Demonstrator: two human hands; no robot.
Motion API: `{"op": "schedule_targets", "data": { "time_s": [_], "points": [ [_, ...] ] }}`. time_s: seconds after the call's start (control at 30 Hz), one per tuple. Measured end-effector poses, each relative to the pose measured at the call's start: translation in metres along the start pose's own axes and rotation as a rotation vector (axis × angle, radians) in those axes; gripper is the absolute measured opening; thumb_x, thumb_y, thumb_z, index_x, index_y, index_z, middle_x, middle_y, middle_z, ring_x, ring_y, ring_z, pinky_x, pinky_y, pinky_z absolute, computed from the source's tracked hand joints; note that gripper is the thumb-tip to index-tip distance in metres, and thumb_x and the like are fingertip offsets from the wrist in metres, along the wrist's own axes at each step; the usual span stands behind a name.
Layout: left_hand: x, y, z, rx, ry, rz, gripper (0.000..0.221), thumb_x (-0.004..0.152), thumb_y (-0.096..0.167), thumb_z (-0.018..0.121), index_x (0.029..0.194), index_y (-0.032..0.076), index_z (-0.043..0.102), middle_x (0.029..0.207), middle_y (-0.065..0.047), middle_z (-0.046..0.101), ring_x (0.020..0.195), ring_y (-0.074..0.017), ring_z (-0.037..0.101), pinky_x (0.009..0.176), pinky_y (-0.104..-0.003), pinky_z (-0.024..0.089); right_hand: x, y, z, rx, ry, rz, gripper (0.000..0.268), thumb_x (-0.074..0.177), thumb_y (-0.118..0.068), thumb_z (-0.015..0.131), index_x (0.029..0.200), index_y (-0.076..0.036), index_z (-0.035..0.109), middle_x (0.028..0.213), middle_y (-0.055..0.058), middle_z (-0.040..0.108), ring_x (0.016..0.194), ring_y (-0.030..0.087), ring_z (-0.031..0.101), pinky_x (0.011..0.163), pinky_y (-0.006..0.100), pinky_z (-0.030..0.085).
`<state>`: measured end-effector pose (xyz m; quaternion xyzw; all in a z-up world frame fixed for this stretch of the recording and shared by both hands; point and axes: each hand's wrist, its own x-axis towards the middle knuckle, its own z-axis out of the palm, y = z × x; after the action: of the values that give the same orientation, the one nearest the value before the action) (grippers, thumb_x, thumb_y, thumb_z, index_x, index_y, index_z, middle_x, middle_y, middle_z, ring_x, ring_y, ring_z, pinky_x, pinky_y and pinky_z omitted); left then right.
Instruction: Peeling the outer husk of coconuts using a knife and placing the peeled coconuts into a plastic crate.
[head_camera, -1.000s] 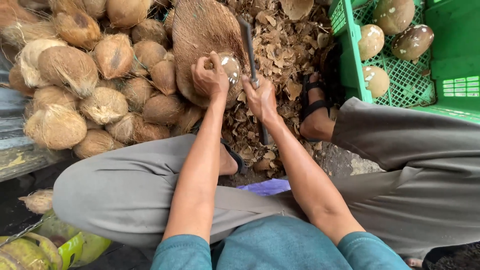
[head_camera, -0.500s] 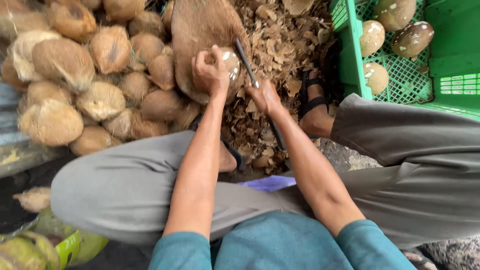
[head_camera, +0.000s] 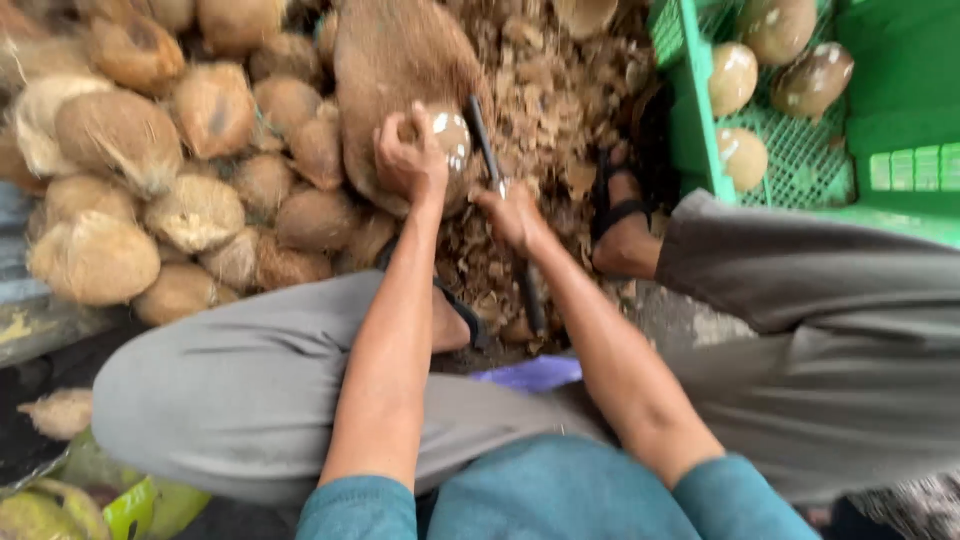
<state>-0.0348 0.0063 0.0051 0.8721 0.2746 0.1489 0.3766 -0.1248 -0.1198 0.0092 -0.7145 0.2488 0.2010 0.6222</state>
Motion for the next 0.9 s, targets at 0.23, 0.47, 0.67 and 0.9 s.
{"op": "schedule_targets", "data": {
  "time_s": [0.23, 0.47, 0.67, 0.9],
  "points": [
    [-0.024, 0.062, -0.033, -0.232, 0.046, -0.384, 0.07, 0.062, 0.074, 0.062, 0.097, 0.015, 0.05, 0.084, -0.005, 0.064, 0.072, -0.0214, 0.062, 0.062, -0.039, 0.049, -0.013, -0.034, -0.019, -0.034, -0.081, 0.077, 0.047, 0.094, -0.03, 0.064, 0.054, -0.015, 0.043, 0.045, 0.004, 0.043, 0.035, 0.02, 0.043, 0.042, 0.036, 0.039],
    [-0.017, 0.037, 0.003, -0.369, 0.087, -0.265, 0.053, 0.076, 0.065, 0.061, 0.089, 0.014, 0.054, 0.091, -0.007, 0.063, 0.082, -0.0224, 0.058, 0.068, -0.036, 0.044, -0.012, -0.05, -0.035, 0.011, -0.025, -0.089, 0.022, 0.098, -0.03, 0.058, 0.082, -0.017, 0.05, 0.067, -0.004, 0.05, 0.051, 0.009, 0.042, 0.046, 0.027, 0.039],
    [0.005, 0.013, 0.002, -0.012, -0.102, -0.075, 0.048, 0.088, 0.063, 0.046, 0.1, 0.018, 0.045, 0.071, 0.004, 0.053, 0.059, -0.0128, 0.046, 0.054, -0.03, 0.033, -0.016, -0.061, -0.023, 0.102, 0.023, -0.222, 0.03, 0.098, -0.044, 0.051, 0.082, -0.019, 0.045, 0.066, -0.008, 0.047, 0.049, 0.006, 0.038, 0.042, 0.024, 0.037],
    [0.002, -0.03, -0.002, 0.197, -0.097, 0.151, 0.069, 0.086, 0.077, 0.032, 0.106, 0.022, 0.068, 0.1, -0.006, 0.064, 0.077, -0.02, 0.059, 0.06, -0.033, 0.037, -0.027, -0.034, -0.006, -0.055, -0.074, -0.061, 0.051, 0.101, -0.037, 0.047, 0.14, -0.004, 0.046, 0.061, -0.007, 0.045, 0.04, 0.006, 0.036, 0.033, 0.023, 0.036]
  ]
}}
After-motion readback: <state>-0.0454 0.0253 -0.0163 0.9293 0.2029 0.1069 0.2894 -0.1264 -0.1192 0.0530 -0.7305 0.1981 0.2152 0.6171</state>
